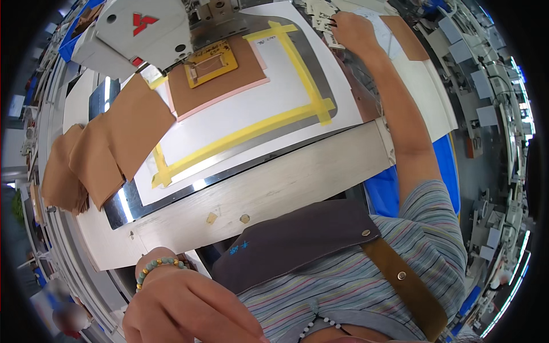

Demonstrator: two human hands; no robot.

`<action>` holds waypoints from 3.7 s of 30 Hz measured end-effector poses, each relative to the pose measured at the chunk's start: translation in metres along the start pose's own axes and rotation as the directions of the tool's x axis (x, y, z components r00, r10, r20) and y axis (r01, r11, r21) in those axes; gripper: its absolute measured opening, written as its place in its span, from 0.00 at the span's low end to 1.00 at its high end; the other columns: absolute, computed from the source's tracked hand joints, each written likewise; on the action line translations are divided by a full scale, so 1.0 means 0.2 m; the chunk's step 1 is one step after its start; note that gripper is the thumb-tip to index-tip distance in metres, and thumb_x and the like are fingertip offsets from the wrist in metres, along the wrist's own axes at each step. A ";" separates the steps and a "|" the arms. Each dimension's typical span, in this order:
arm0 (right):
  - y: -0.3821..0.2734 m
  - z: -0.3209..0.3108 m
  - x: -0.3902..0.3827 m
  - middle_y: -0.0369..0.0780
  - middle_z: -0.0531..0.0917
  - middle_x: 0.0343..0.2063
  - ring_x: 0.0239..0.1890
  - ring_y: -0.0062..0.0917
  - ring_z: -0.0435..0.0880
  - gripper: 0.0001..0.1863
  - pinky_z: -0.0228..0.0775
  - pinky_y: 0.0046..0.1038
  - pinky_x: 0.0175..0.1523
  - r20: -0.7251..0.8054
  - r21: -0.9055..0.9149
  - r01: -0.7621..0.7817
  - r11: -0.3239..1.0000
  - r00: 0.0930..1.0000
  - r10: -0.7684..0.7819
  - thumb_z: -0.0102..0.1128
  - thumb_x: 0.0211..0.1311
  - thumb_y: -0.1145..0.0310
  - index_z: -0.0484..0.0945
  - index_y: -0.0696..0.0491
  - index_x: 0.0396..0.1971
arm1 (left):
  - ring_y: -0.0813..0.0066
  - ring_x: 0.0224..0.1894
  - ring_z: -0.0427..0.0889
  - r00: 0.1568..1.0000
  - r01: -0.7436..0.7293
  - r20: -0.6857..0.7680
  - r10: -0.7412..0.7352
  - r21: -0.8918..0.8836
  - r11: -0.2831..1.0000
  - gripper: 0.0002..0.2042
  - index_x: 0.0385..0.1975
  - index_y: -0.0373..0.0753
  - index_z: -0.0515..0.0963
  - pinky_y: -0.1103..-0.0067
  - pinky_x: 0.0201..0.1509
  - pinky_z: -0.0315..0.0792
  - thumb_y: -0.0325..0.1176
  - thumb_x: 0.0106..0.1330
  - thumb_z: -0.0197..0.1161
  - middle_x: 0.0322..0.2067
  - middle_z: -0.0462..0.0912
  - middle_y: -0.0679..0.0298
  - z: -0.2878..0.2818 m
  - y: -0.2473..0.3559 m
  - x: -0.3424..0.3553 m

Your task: Sewing small brand labels onto brown fabric pieces using an industrial sewing machine.

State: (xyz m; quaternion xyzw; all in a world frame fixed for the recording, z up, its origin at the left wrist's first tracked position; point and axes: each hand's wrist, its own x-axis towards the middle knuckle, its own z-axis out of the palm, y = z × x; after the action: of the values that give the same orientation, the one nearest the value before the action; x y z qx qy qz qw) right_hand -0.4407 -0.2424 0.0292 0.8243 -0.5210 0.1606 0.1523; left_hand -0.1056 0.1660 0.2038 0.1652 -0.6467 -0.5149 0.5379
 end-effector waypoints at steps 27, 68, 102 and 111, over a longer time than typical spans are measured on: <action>-1.26 -0.03 0.01 0.35 0.85 0.48 0.50 0.27 0.86 0.10 0.84 0.29 0.44 -0.299 0.081 0.644 0.761 0.744 -0.598 0.65 0.56 0.74 0.86 0.53 0.39 | 0.58 0.51 0.87 0.949 0.293 -0.185 -0.255 0.818 0.494 0.12 0.49 0.33 0.84 0.69 0.59 0.79 0.23 0.67 0.65 0.49 0.88 0.55 -0.61 -0.67 -0.15; -1.14 0.14 0.04 0.35 0.79 0.67 0.67 0.32 0.75 0.31 0.70 0.33 0.72 -0.133 0.575 0.581 0.576 0.762 -0.634 0.55 0.58 0.85 0.81 0.51 0.63 | 0.51 0.68 0.74 0.987 0.130 -0.111 -0.113 0.976 0.177 0.19 0.59 0.35 0.79 0.63 0.72 0.68 0.30 0.69 0.67 0.64 0.79 0.55 -1.08 -1.07 0.08; -1.14 0.10 0.14 0.36 0.79 0.68 0.71 0.36 0.73 0.29 0.68 0.36 0.74 0.013 0.583 0.485 0.652 0.796 -0.605 0.51 0.58 0.85 0.84 0.54 0.59 | 0.53 0.63 0.79 0.975 0.200 -0.171 -0.144 0.956 0.215 0.15 0.54 0.34 0.82 0.64 0.67 0.73 0.26 0.68 0.67 0.60 0.84 0.57 -0.99 -0.87 -0.02; -1.09 0.13 0.15 0.41 0.83 0.61 0.65 0.38 0.79 0.24 0.74 0.37 0.69 -0.066 0.575 0.495 0.652 0.822 -0.566 0.50 0.62 0.82 0.85 0.54 0.56 | 0.52 0.59 0.80 0.976 0.207 -0.178 -0.126 0.939 0.275 0.17 0.57 0.37 0.81 0.63 0.65 0.74 0.29 0.70 0.66 0.58 0.85 0.57 -1.03 -0.88 0.02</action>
State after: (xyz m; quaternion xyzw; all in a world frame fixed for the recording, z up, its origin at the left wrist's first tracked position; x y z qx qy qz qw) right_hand -0.2272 -0.1874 0.0006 0.9548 -0.1927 0.2070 -0.0916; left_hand 0.0102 -0.0108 0.0343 0.5358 -0.7857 -0.0777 0.2993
